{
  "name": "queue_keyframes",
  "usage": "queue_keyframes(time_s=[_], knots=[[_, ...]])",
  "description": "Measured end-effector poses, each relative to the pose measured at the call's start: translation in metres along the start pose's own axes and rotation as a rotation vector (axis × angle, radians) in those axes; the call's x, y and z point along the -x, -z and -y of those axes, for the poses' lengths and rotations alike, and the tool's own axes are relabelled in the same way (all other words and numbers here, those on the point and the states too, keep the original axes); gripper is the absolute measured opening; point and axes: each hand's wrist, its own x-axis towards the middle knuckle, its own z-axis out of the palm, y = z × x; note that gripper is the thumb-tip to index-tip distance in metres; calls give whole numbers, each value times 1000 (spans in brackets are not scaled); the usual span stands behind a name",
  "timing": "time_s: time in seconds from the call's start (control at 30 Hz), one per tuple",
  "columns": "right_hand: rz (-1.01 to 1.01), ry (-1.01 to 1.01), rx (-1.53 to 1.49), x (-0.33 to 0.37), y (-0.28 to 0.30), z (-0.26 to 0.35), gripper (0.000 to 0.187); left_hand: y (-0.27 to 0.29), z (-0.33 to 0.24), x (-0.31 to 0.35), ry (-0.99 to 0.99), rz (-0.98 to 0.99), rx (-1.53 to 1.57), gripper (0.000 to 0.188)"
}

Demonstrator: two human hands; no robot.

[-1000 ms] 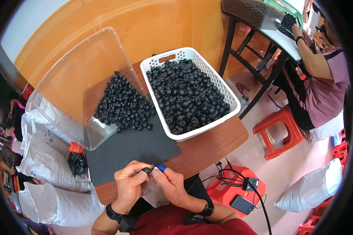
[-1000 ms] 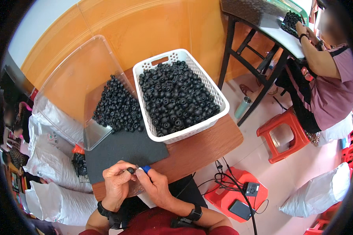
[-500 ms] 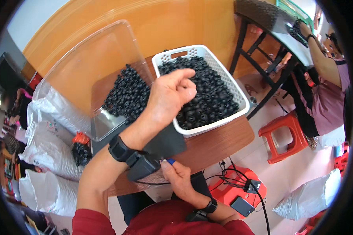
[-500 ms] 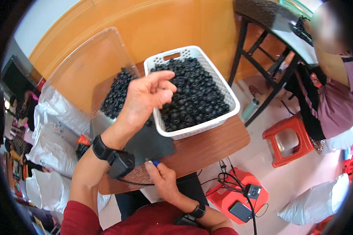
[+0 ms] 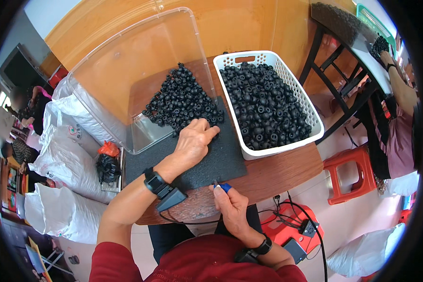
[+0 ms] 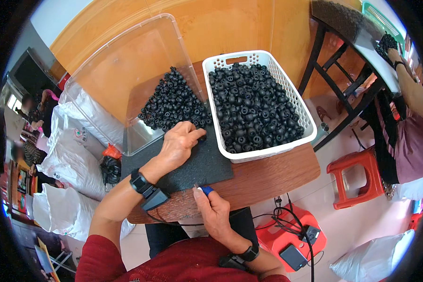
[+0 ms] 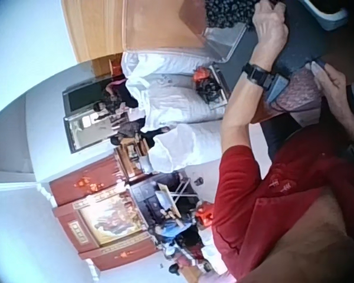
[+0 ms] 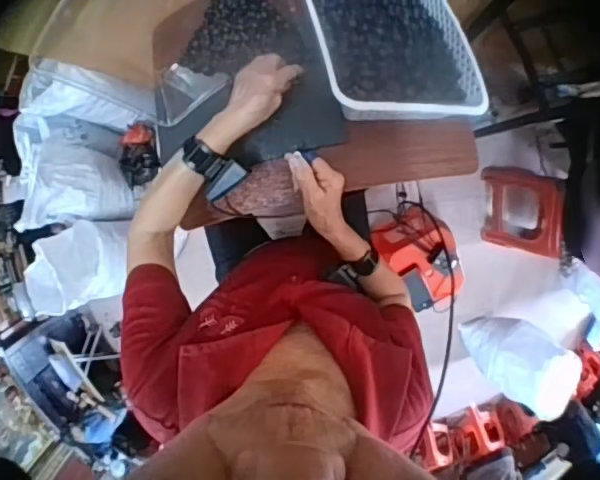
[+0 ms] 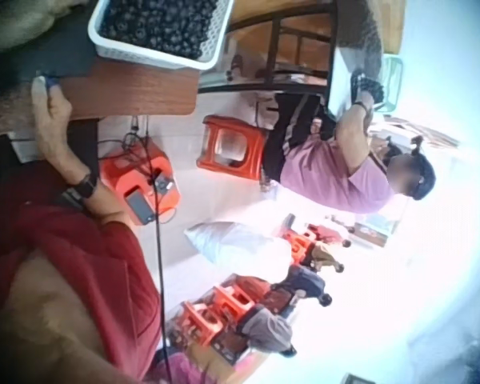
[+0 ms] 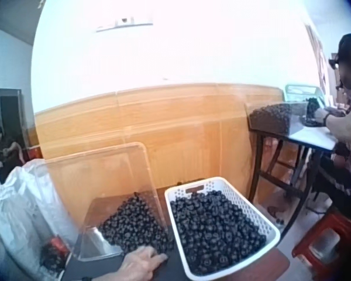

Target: Sorting and trimming black rubber gaskets in a manufacturing environment.

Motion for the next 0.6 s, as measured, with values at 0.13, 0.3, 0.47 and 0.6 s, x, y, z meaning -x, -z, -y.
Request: queue_keyframes(time_s=[0.13, 0.3, 0.47, 0.6], knots=[[3, -42, -25, 1, -1, 3, 26, -4, 0, -5, -179, 102, -122, 27], [8, -22, 11, 0, -1, 2, 25, -7, 1, -11, -260, 135, -115, 8], [-4, -27, 21, -1, 0, 4, 25, -4, 1, -17, -292, 116, -104, 10], [-6, 6, 4, 0, 1, 0, 24, -6, -2, -15, -337, 128, -138, 13]])
